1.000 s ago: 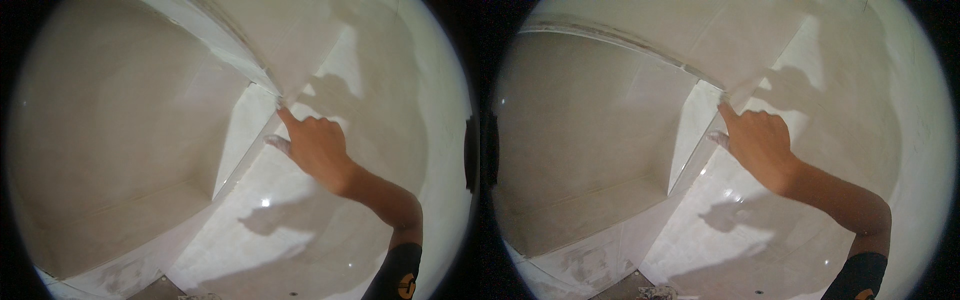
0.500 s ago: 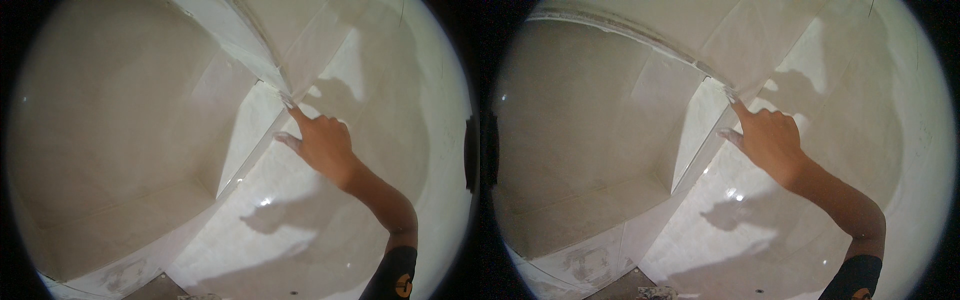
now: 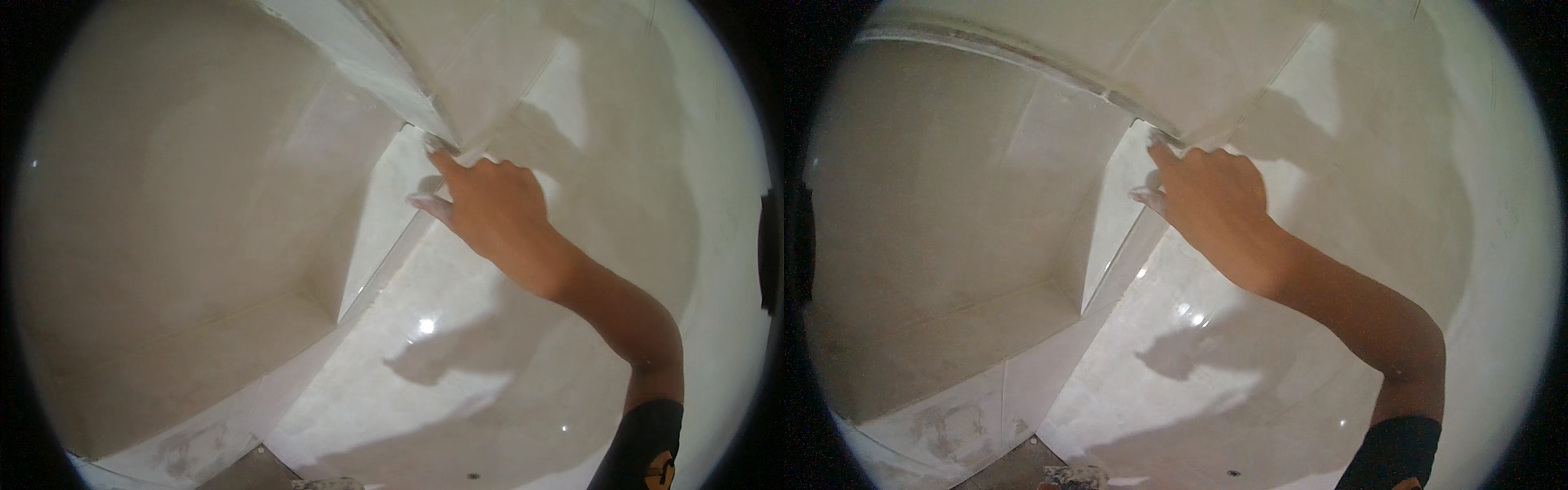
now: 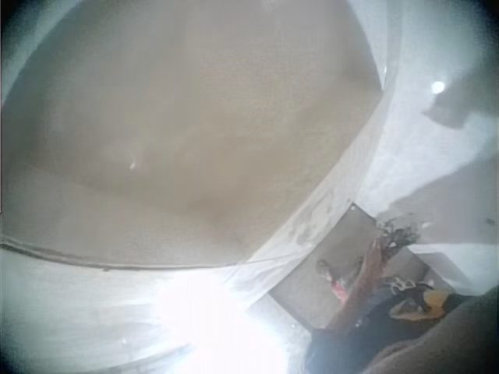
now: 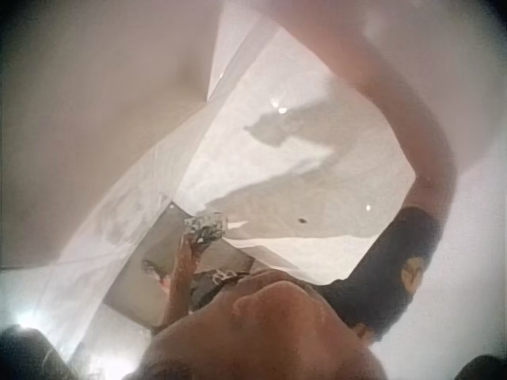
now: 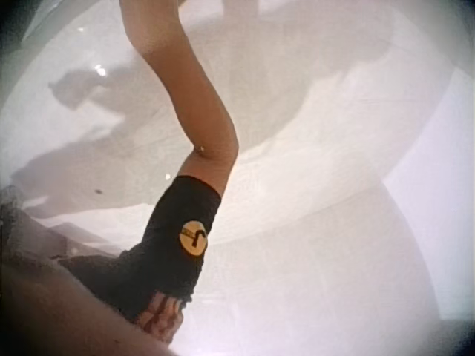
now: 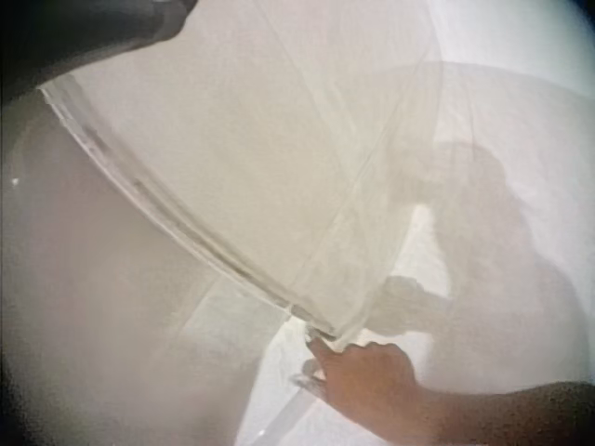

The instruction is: The person applies joint compound to the corners and joints of a tiled wall and ceiling using their fingers and a putty knife, picking up material from a hand-held palette.

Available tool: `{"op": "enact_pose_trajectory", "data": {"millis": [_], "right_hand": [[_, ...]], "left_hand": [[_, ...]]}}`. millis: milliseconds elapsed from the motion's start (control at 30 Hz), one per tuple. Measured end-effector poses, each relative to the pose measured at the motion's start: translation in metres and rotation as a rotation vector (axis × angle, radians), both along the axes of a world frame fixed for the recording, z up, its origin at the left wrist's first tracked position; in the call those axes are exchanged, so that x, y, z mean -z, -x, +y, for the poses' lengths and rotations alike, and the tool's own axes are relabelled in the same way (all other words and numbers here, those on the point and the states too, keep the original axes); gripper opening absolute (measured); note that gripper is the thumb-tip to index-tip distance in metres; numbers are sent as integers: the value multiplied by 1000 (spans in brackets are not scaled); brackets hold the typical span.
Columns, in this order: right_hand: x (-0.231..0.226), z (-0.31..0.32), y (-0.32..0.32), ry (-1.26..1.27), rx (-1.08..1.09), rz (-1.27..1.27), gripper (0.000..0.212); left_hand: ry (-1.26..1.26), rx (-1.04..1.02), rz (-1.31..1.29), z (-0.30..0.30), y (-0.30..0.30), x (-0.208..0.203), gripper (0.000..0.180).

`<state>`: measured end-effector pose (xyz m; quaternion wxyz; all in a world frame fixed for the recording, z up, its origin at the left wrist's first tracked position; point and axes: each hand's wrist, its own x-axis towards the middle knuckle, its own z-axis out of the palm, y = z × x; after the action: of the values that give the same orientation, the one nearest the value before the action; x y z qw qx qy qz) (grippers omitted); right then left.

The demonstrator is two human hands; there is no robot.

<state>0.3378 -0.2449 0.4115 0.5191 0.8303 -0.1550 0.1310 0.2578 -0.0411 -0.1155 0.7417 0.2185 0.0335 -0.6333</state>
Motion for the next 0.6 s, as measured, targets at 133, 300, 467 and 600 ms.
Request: {"op": "enact_pose_trajectory", "data": {"millis": [133, 300, 467, 600], "right_hand": [[-1, 29, 21, -16, 250, -6, 58], [4, 41, 19, -68, 224, 54, 61], [-5, -10, 7, 28, -10, -13, 65], [3, 21, 17, -62, 235, -48, 63]], "left_hand": [[38, 16, -51, 3, 8, 20, 62], [90, 25, -115, -1, 10, 29, 64], [67, 59, -121, 2, 4, 28, 63], [116, -17, -98, 16, 5, 10, 62]]}}
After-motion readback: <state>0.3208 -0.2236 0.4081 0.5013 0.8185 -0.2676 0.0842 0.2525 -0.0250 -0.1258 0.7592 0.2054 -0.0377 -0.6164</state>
